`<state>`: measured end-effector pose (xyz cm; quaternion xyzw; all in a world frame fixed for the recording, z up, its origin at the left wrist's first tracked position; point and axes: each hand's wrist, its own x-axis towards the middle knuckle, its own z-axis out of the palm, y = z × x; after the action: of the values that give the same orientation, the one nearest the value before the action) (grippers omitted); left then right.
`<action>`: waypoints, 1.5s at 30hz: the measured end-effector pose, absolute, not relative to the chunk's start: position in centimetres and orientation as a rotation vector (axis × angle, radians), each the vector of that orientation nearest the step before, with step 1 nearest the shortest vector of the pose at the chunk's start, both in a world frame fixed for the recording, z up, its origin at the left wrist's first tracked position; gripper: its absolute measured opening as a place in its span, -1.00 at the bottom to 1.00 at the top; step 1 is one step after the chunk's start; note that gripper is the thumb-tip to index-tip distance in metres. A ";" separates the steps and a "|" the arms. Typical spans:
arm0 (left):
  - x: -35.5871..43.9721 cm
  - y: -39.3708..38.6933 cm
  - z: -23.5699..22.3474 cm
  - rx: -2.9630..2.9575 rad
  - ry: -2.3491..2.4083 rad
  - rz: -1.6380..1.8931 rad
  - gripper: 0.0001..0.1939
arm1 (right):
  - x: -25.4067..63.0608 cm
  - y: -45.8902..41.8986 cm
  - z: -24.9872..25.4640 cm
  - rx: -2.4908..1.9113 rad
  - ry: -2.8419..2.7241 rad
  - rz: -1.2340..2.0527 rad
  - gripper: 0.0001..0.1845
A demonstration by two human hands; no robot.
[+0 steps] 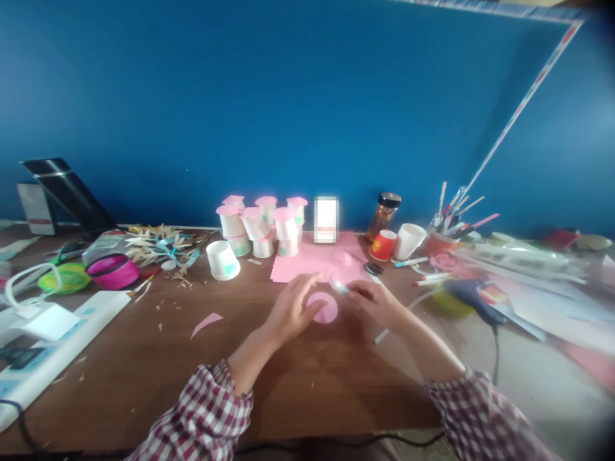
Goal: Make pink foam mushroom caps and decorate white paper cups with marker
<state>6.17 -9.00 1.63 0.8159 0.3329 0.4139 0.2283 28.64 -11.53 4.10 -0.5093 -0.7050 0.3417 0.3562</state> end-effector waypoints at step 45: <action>7.9 -10.1 2.9 2.237 0.964 0.731 -0.57 | 22.0 -11.9 0.5 -1.254 -1.186 0.735 -0.66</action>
<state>7.85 -10.08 2.93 0.8406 0.3621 0.2745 0.2949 21.98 -11.89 0.46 -0.5392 -0.5098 0.3159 0.5913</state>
